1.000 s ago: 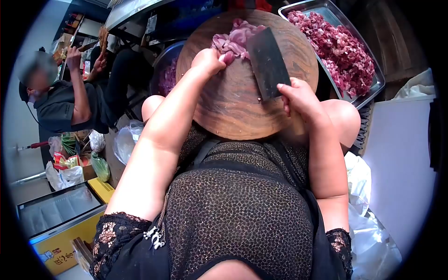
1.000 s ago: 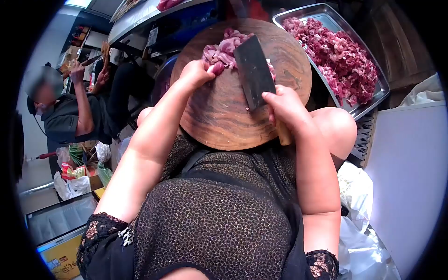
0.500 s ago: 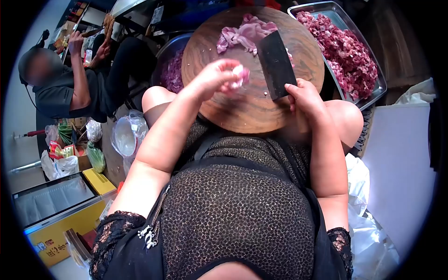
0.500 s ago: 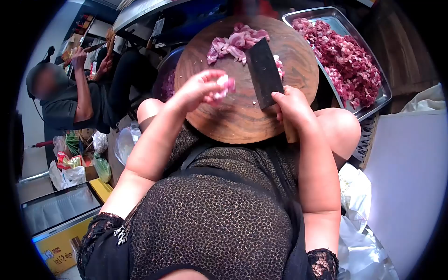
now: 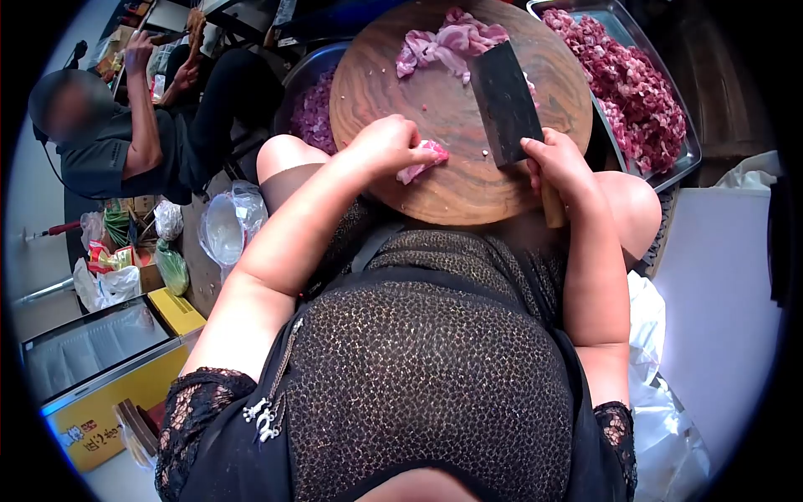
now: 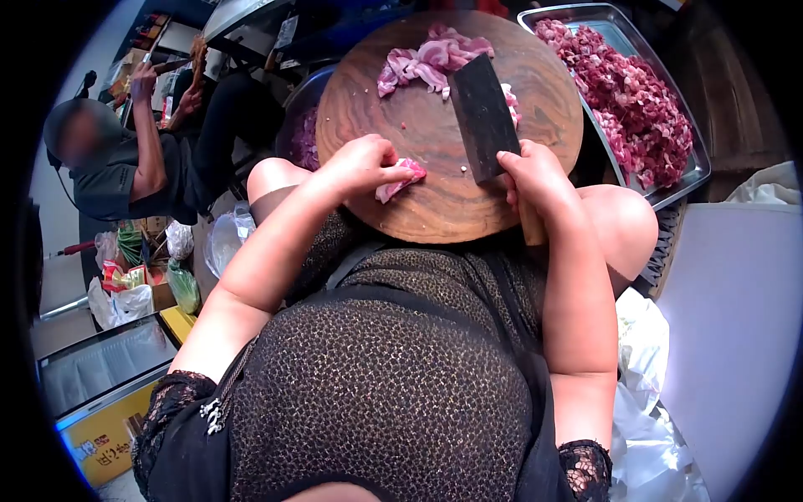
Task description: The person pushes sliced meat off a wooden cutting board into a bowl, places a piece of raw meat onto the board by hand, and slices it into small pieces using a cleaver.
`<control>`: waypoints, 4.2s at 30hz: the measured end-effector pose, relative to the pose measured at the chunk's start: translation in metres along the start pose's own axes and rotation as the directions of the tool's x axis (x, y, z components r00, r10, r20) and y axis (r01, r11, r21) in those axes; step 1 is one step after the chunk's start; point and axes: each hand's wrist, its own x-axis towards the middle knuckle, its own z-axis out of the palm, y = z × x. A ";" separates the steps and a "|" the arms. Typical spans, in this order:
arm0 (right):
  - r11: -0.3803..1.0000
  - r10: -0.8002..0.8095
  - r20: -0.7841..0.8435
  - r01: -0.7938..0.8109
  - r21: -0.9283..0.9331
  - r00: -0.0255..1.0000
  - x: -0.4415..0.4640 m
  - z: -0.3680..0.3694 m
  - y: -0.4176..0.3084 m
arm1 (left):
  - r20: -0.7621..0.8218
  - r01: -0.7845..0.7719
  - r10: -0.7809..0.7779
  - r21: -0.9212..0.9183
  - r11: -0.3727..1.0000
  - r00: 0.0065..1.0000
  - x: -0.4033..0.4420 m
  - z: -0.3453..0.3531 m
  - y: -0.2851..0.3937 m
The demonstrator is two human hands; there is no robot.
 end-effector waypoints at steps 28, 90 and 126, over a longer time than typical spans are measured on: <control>1.000 0.024 -0.016 -0.024 -0.020 1.000 -0.003 0.005 -0.008 | -0.246 -0.098 -0.317 -0.903 0.417 0.916 0.071 -0.024 -0.063; 0.998 -0.037 0.008 0.037 -0.055 0.999 -0.012 0.007 0.002 | -0.464 -0.080 0.097 0.056 0.995 0.881 0.022 -0.019 -0.045; 0.955 -0.212 -0.112 0.181 -0.233 0.971 -0.069 0.047 -0.007 | -0.213 -0.132 0.066 -0.310 0.942 0.975 0.002 0.028 -0.041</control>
